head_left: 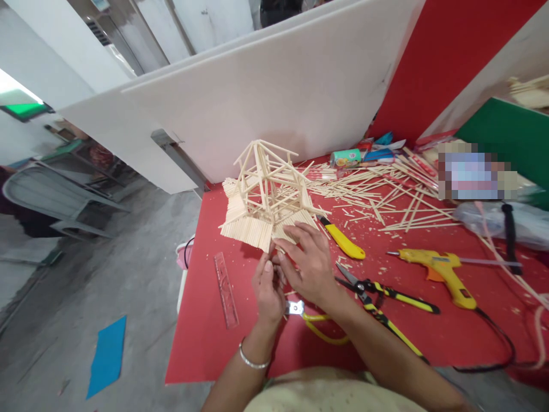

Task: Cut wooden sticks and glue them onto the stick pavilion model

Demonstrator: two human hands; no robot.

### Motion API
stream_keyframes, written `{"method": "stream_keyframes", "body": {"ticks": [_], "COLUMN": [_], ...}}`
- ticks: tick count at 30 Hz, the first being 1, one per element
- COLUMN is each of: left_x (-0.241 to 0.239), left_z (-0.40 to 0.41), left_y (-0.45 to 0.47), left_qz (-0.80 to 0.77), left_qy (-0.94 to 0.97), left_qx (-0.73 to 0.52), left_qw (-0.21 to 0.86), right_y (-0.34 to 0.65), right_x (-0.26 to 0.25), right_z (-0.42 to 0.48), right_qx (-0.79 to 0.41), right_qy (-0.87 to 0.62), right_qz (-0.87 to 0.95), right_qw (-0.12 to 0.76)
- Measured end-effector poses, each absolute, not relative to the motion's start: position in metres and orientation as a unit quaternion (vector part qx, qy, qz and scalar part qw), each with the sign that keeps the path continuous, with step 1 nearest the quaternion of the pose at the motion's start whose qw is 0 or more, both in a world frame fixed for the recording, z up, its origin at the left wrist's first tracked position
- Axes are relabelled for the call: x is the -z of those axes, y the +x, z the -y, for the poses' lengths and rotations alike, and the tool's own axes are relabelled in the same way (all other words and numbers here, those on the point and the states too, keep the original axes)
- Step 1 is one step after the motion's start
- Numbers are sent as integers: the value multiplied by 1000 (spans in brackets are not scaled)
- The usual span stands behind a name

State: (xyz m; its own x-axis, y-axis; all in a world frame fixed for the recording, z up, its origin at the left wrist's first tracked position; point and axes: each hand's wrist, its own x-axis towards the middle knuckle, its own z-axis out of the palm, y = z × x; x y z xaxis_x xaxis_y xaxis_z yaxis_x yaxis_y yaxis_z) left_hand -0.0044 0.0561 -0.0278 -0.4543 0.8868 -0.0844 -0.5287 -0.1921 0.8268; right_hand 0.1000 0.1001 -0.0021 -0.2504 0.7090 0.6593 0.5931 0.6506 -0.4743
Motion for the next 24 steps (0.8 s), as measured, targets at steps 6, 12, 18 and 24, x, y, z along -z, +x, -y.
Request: {"method": "stream_keyframes", "body": {"ticks": [6,12,18,24], "left_x": [28,27,26,27], "left_z": [-56,-56,-55,-56], "left_y": [-5,-4,-4,-4], "left_qz": [-421,-428,-438,-428], "left_qy": [212,221,226,210], "left_qx": [-739,-737,-739,-738], "left_qw": [480,475,460,477], "right_y": [100,100,98,99], "right_x": [3,3,5,4], "right_z": [-100,-100,-101,-100], "right_qx": [-67,-74,-85,-78], "right_qy": [-413,-414,-413,-414], "right_qz": [788,783,775,780], "right_qw": [452,458,471,463]}}
